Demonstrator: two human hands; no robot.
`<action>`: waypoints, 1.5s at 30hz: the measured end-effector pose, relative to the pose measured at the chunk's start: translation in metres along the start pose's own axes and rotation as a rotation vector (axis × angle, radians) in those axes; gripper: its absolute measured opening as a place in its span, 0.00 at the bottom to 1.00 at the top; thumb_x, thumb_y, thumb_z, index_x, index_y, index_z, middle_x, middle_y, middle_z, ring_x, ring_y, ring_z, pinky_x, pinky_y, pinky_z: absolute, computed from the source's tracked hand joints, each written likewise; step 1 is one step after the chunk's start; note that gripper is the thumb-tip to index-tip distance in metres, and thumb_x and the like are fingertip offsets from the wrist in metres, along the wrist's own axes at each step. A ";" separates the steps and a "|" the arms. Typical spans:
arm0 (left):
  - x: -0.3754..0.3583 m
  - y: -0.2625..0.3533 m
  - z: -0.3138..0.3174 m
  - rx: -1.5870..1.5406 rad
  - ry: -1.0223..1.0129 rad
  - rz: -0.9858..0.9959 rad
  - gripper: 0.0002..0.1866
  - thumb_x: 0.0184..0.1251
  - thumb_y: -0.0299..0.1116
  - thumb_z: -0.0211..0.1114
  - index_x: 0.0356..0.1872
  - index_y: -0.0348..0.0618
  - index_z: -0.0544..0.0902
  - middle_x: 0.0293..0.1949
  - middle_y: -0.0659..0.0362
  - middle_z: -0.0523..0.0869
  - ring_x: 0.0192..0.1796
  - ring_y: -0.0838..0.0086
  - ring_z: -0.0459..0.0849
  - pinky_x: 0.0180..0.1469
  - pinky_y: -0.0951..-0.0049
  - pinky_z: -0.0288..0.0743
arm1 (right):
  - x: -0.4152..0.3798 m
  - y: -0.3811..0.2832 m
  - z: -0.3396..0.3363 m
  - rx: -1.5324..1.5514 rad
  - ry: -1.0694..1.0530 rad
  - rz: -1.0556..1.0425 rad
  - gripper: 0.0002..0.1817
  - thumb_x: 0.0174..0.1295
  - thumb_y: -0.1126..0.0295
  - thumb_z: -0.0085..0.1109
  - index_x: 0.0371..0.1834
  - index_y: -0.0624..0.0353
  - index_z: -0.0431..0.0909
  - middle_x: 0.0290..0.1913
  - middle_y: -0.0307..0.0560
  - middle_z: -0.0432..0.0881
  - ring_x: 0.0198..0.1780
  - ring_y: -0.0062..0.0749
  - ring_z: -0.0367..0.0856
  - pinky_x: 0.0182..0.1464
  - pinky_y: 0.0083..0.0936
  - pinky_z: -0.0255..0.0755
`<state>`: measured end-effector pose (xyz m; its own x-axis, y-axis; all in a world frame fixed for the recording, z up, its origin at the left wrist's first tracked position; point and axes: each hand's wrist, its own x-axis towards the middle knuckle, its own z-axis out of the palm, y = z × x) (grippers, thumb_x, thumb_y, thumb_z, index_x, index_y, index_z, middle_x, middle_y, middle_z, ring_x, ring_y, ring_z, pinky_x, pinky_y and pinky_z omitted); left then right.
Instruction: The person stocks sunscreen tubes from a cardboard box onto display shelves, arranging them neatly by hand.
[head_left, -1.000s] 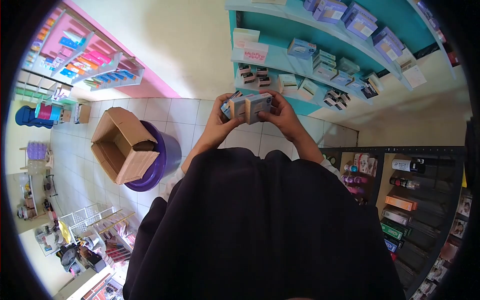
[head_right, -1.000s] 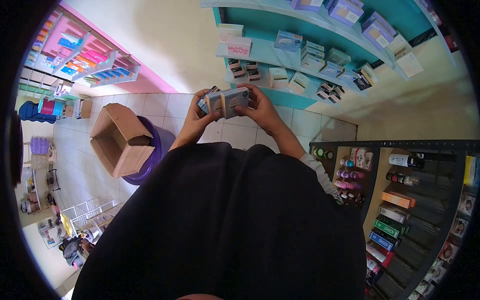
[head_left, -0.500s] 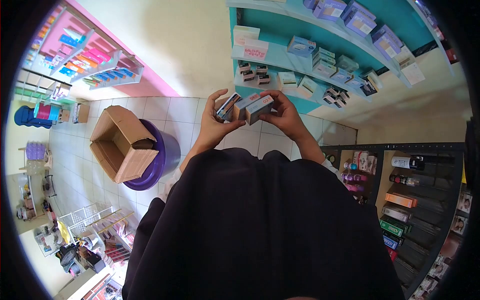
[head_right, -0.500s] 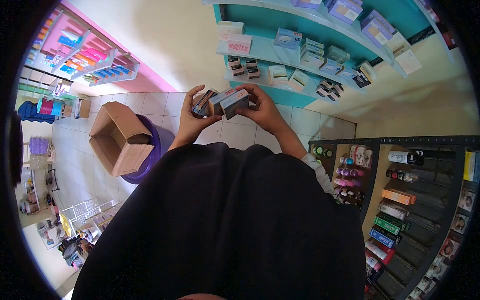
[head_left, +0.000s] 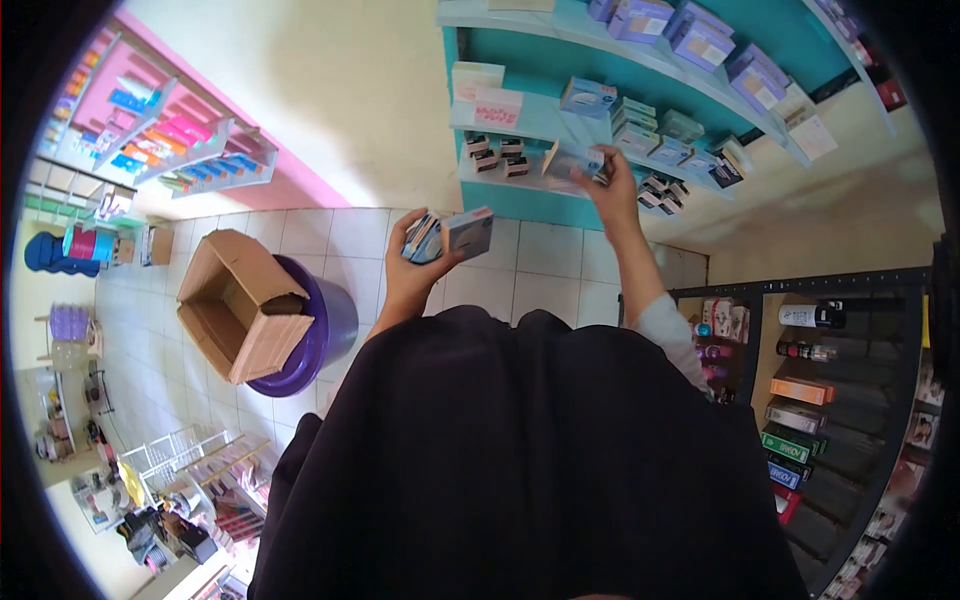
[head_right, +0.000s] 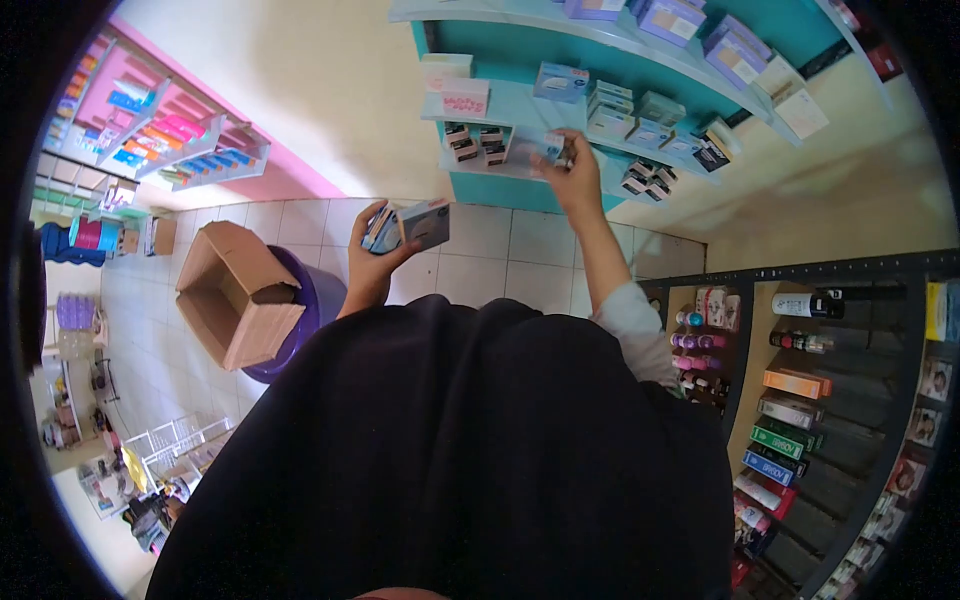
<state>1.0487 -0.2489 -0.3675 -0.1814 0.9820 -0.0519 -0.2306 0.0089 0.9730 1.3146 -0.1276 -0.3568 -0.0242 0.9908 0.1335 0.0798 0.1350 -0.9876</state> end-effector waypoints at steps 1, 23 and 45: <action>-0.003 -0.003 -0.002 0.001 0.005 -0.007 0.38 0.38 0.18 0.73 0.56 0.43 0.67 0.44 0.55 0.77 0.47 0.70 0.78 0.47 0.74 0.75 | 0.017 0.003 -0.008 -0.115 0.060 -0.047 0.21 0.49 0.78 0.65 0.47 0.56 0.69 0.42 0.42 0.78 0.42 0.27 0.77 0.46 0.24 0.71; -0.001 -0.001 0.024 -0.147 -0.014 -0.155 0.32 0.42 0.22 0.74 0.51 0.38 0.68 0.41 0.57 0.78 0.42 0.75 0.78 0.42 0.77 0.75 | -0.066 0.007 0.046 0.553 -0.601 0.551 0.30 0.50 0.72 0.65 0.57 0.54 0.63 0.47 0.44 0.75 0.45 0.30 0.77 0.45 0.26 0.75; 0.216 0.049 0.167 1.562 -0.476 0.744 0.15 0.48 0.41 0.68 0.39 0.52 0.82 0.33 0.61 0.85 0.44 0.66 0.81 0.47 0.57 0.66 | -0.184 0.033 -0.095 1.063 0.074 0.460 0.31 0.53 0.69 0.61 0.60 0.62 0.60 0.51 0.50 0.73 0.50 0.37 0.76 0.50 0.35 0.75</action>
<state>1.1575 -0.0046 -0.2931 0.5130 0.8243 0.2393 0.8388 -0.5406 0.0640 1.4168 -0.3046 -0.4062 -0.1493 0.9464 -0.2863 -0.8120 -0.2826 -0.5106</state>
